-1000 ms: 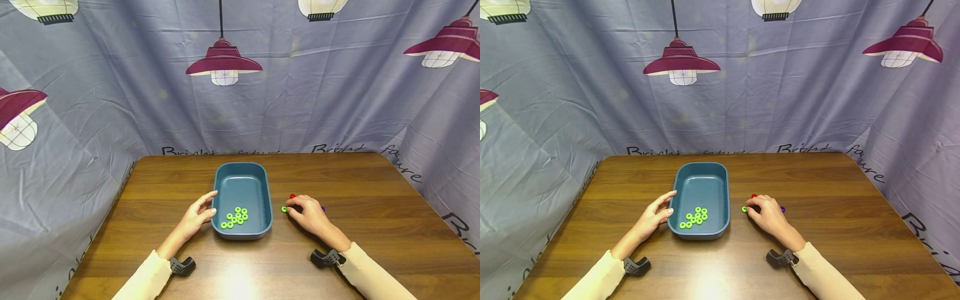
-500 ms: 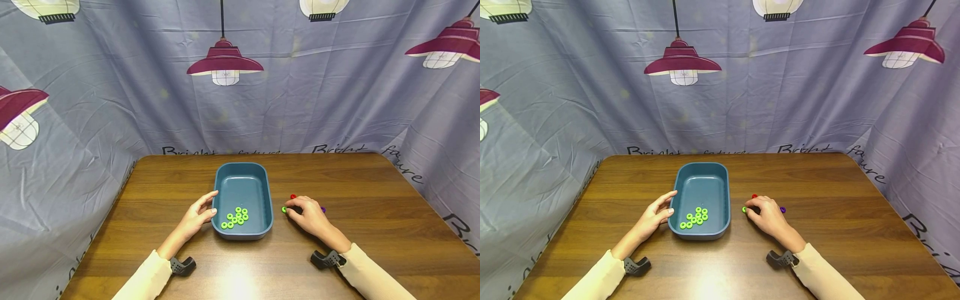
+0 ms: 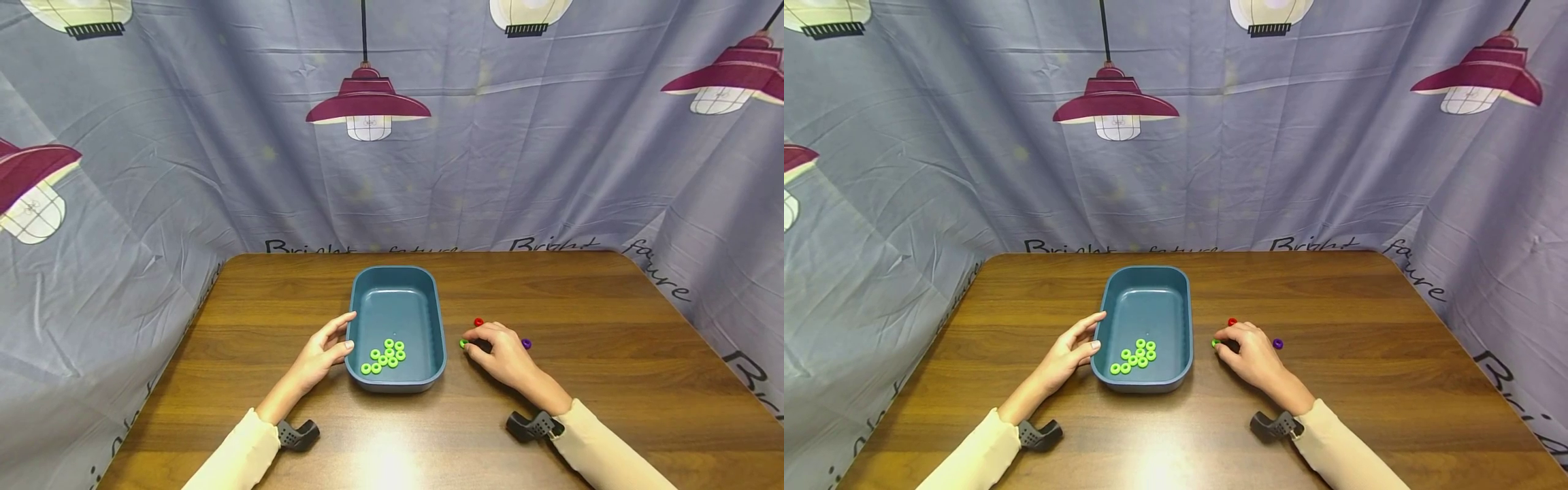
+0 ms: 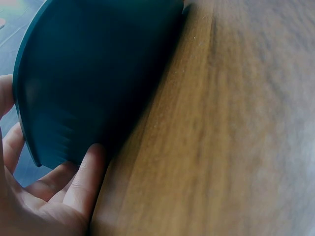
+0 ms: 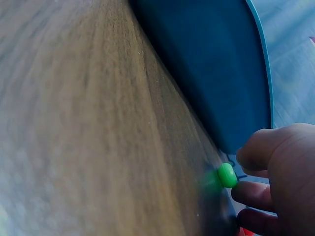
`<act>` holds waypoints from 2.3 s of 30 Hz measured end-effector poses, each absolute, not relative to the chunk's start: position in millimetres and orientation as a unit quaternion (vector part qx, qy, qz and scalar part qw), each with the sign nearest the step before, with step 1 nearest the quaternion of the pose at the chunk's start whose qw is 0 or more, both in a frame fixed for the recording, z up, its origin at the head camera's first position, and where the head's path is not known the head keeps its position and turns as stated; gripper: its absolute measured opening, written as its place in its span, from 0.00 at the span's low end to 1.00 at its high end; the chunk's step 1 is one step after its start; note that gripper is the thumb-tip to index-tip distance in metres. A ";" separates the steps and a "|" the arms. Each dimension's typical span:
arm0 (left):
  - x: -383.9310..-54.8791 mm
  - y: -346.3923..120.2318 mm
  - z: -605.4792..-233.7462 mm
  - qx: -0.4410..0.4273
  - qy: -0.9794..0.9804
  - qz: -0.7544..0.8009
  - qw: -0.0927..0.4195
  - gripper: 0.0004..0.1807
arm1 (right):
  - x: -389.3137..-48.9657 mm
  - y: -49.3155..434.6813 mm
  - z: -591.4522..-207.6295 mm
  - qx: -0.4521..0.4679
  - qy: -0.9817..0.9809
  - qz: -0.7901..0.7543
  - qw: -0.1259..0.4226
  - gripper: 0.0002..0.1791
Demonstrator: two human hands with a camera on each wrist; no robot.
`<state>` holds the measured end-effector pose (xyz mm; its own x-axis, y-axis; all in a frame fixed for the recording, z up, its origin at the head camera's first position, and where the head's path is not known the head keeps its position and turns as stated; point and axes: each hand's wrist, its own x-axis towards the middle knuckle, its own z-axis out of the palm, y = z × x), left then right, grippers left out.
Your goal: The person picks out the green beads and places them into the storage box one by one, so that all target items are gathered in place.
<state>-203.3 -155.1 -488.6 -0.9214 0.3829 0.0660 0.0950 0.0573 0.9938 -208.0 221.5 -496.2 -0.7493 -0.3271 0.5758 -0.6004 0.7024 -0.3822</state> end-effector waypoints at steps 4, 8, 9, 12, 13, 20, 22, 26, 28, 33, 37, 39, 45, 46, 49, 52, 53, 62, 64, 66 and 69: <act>-203.5 -155.2 -488.9 0.168 0.718 0.667 0.108 0.34 | -208.5 221.0 -496.4 0.261 -0.891 0.286 0.238 0.08; -203.7 -155.1 -489.1 0.169 0.718 0.667 0.108 0.34 | -208.5 221.3 -496.6 0.260 -0.892 0.285 0.237 0.08; -203.7 -155.2 -489.2 0.169 0.718 0.666 0.108 0.34 | -208.4 221.4 -496.8 0.261 -0.891 0.284 0.238 0.08; -203.6 -155.1 -489.2 0.167 0.719 0.666 0.107 0.34 | -207.9 221.3 -497.3 0.261 -0.892 0.283 0.239 0.07; -203.5 -155.1 -489.2 0.167 0.719 0.666 0.107 0.34 | -207.8 221.4 -497.6 0.261 -0.892 0.282 0.239 0.07; -203.3 -155.6 -488.9 0.169 0.717 0.667 0.108 0.34 | -208.5 222.0 -497.8 0.257 -0.895 0.282 0.231 0.06; -203.3 -155.7 -488.8 0.169 0.718 0.667 0.108 0.34 | -208.5 222.0 -497.7 0.257 -0.895 0.280 0.231 0.06; -203.1 -155.6 -488.4 0.169 0.717 0.667 0.109 0.34 | -208.9 221.7 -497.9 0.263 -0.893 0.278 0.238 0.06; -203.1 -155.4 -488.2 0.170 0.716 0.669 0.110 0.34 | -209.0 221.7 -498.2 0.266 -0.891 0.278 0.241 0.06; -203.3 -155.1 -487.8 0.173 0.714 0.670 0.109 0.34 | -208.9 222.1 -498.3 0.267 -0.892 0.277 0.239 0.06; -203.4 -155.0 -488.3 0.172 0.713 0.670 0.109 0.34 | -208.6 222.2 -498.3 0.265 -0.893 0.278 0.236 0.06; -203.4 -155.0 -488.7 0.171 0.713 0.671 0.110 0.34 | -208.5 222.3 -498.4 0.265 -0.893 0.278 0.237 0.06; -204.4 -155.2 -488.7 0.171 0.712 0.672 0.109 0.34 | -210.2 222.1 -498.4 0.266 -0.892 0.277 0.239 0.07; -204.5 -155.1 -488.6 0.171 0.712 0.673 0.108 0.34 | -210.5 222.1 -498.3 0.267 -0.892 0.277 0.238 0.07; -204.4 -155.3 -488.9 0.169 0.712 0.673 0.107 0.34 | -210.4 222.3 -497.9 0.268 -0.892 0.275 0.238 0.06; -204.0 -155.6 -489.7 0.171 0.713 0.672 0.108 0.34 | -209.4 222.8 -498.5 0.269 -0.893 0.274 0.237 0.06; -203.8 -155.7 -490.0 0.172 0.713 0.672 0.108 0.34 | -209.3 223.0 -499.0 0.269 -0.892 0.273 0.238 0.06; -202.9 -154.5 -492.2 0.175 0.714 0.670 0.101 0.35 | -208.6 223.1 -497.0 0.261 -0.897 0.277 0.226 0.07; -202.8 -154.5 -492.8 0.176 0.718 0.666 0.099 0.36 | -208.3 223.9 -494.9 0.257 -0.899 0.279 0.220 0.07; -202.7 -155.2 -492.6 0.178 0.721 0.662 0.097 0.36 | -208.4 225.9 -492.1 0.252 -0.900 0.282 0.216 0.07; -202.8 -158.1 -489.9 0.181 0.721 0.662 0.098 0.36 | -209.2 230.9 -485.5 0.242 -0.903 0.281 0.218 0.08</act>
<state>-202.8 -158.1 -489.9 -0.9152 0.3906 0.0993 0.1322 0.0581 0.9895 -209.2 230.9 -485.5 -0.7878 -0.3137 0.5301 -0.5592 0.7250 -0.4021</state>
